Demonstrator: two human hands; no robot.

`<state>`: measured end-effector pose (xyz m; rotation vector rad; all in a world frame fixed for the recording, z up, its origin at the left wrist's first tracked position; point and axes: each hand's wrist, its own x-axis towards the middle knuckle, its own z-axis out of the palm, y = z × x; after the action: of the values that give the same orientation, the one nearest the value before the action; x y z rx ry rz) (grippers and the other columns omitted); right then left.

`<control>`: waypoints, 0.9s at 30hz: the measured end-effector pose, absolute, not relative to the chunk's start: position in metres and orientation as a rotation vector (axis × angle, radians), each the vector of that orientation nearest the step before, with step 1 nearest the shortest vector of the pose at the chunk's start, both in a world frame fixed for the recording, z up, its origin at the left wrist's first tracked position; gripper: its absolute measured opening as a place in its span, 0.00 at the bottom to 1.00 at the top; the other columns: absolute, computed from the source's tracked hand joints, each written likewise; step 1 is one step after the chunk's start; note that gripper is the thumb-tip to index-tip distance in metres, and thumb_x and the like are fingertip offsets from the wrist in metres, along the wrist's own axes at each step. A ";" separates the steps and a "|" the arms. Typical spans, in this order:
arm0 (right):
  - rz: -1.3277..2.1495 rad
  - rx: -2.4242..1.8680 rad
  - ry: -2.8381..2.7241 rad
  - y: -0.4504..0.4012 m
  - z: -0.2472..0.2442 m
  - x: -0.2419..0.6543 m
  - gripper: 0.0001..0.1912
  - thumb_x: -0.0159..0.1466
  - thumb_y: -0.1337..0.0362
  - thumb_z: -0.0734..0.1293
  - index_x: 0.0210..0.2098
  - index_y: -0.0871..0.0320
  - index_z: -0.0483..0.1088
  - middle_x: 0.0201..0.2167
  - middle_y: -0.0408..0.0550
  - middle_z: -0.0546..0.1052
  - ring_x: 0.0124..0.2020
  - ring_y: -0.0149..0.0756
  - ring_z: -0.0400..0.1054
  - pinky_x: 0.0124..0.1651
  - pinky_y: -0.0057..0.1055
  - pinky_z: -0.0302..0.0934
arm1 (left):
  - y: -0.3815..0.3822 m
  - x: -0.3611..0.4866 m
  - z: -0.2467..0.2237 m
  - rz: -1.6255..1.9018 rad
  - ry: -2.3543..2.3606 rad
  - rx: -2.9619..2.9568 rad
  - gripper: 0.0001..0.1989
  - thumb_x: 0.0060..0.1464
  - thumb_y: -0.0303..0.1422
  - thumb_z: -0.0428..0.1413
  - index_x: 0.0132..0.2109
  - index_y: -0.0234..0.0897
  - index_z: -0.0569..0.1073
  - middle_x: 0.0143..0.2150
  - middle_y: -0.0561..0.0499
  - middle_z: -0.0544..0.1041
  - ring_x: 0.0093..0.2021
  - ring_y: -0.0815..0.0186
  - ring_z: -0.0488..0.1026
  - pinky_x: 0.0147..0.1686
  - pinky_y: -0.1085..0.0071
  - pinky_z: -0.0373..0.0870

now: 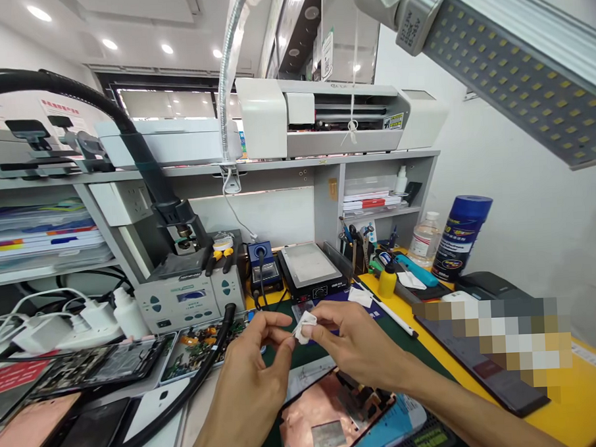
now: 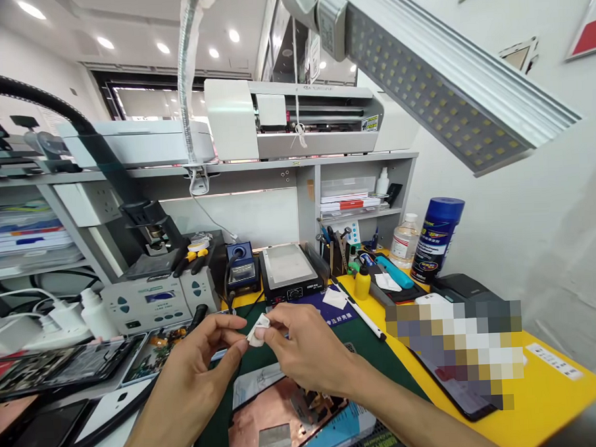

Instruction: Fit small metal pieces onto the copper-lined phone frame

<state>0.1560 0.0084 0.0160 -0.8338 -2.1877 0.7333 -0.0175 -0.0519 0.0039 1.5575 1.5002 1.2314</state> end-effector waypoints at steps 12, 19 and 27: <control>1.012 -0.851 -1.880 0.005 0.012 0.146 0.12 0.67 0.61 0.62 0.30 0.60 0.71 0.27 0.44 0.73 0.32 0.35 0.67 0.35 0.28 0.59 | -0.047 -0.012 0.002 1.421 1.396 1.379 0.12 0.58 0.41 0.56 0.43 0.39 0.66 0.32 0.54 0.75 0.34 0.65 0.71 0.35 0.70 0.65; 0.893 -0.892 -1.810 0.003 0.005 0.138 0.14 0.68 0.59 0.62 0.30 0.58 0.72 0.25 0.44 0.74 0.30 0.36 0.69 0.36 0.30 0.63 | -0.043 -0.008 -0.001 1.505 1.387 1.336 0.13 0.54 0.41 0.58 0.39 0.38 0.67 0.31 0.53 0.74 0.34 0.64 0.71 0.35 0.69 0.64; 0.904 -0.891 -1.773 0.005 0.002 0.134 0.13 0.69 0.60 0.61 0.33 0.59 0.73 0.27 0.43 0.74 0.30 0.34 0.66 0.33 0.28 0.60 | -0.039 -0.006 -0.003 1.546 1.397 1.317 0.12 0.53 0.41 0.59 0.36 0.38 0.67 0.30 0.53 0.73 0.33 0.64 0.69 0.34 0.69 0.64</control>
<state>0.1342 0.0051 0.0016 -0.8908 -1.7728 0.9039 -0.0057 -0.0390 -0.0029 1.3171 1.3970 1.5459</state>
